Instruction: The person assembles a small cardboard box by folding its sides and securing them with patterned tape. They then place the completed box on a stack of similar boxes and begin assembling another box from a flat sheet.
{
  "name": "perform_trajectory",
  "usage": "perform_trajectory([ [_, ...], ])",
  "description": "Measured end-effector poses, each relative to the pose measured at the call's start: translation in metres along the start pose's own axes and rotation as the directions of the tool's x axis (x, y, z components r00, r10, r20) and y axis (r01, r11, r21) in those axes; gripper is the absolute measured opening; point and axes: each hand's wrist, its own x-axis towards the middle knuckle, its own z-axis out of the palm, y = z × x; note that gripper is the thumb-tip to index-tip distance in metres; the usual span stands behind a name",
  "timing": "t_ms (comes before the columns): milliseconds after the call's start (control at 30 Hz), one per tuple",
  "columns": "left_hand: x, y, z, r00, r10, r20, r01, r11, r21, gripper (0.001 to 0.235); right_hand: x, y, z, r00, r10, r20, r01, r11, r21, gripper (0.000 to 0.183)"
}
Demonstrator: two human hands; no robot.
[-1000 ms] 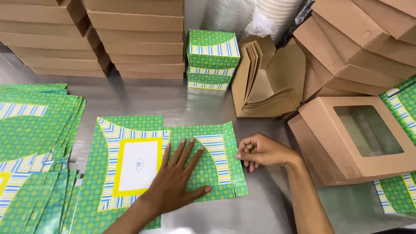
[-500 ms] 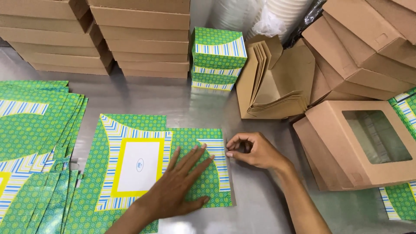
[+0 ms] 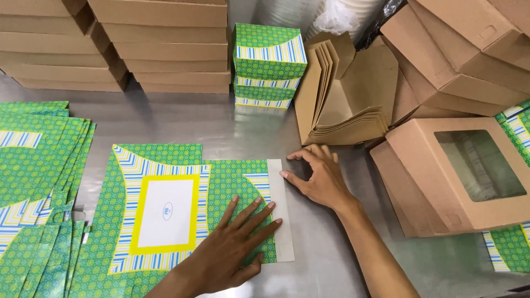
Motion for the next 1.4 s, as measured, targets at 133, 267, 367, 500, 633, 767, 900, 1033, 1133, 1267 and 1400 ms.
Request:
perform_trajectory([
  [133, -0.001, -0.001, 0.001, 1.0, 0.003, -0.001, -0.003, 1.0, 0.018, 0.065, 0.001, -0.006, -0.003, 0.998, 0.047, 0.038, -0.046, 0.999, -0.01, 0.047],
  [267, 0.0, 0.0, 0.001, 1.0, 0.0, -0.004, 0.0, 1.0, 0.01, 0.064, 0.001, -0.007, -0.011, 0.99, 0.054, 0.132, -0.051, 0.998, -0.029, 0.059],
  [367, 0.001, 0.0, 0.0, 1.0, 0.003, 0.0, -0.003, 1.0, 0.029, 0.064, 0.001, -0.008, -0.02, 0.972, 0.055, 0.231, -0.047, 0.998, -0.038, 0.076],
  [500, 0.002, 0.0, -0.002, 1.0, -0.006, 0.01, 0.006, 1.0, -0.013, 0.063, -0.001, -0.014, -0.03, 0.934, 0.043, 0.355, -0.031, 0.999, -0.039, 0.098],
  [633, 0.004, 0.001, -0.005, 1.0, -0.006, 0.0, 0.006, 1.0, 0.001, 0.061, -0.004, -0.027, -0.042, 0.897, 0.076, 0.436, -0.072, 0.997, -0.027, 0.113],
  [767, 0.004, 0.001, -0.005, 1.0, -0.008, -0.01, 0.008, 1.0, 0.002, 0.061, -0.006, -0.034, -0.048, 0.819, 0.126, 0.56, -0.12, 0.992, -0.048, 0.127],
  [900, 0.004, 0.0, -0.005, 1.0, -0.004, -0.004, 0.004, 1.0, 0.012, 0.063, -0.007, -0.039, -0.048, 0.749, 0.162, 0.643, -0.148, 0.986, -0.076, 0.143],
  [1033, 0.004, -0.001, -0.004, 1.0, -0.017, -0.016, 0.017, 1.0, 0.023, 0.064, -0.01, -0.045, -0.047, 0.708, 0.123, 0.695, -0.102, 0.992, -0.071, 0.159],
  [1133, 0.005, -0.001, -0.004, 1.0, -0.017, -0.019, 0.018, 0.998, 0.053, 0.064, -0.01, -0.043, -0.046, 0.695, 0.13, 0.707, -0.091, 0.991, -0.093, 0.165],
  [1267, 0.004, -0.001, -0.003, 1.0, -0.022, -0.017, 0.023, 0.998, 0.051, 0.064, -0.011, -0.035, -0.043, 0.745, 0.09, 0.661, -0.091, 0.995, -0.033, 0.151],
  [1400, 0.004, -0.001, -0.001, 0.999, -0.027, -0.02, 0.028, 0.998, 0.051, 0.064, -0.008, -0.027, -0.038, 0.81, 0.131, 0.572, -0.128, 0.991, -0.045, 0.127],
])
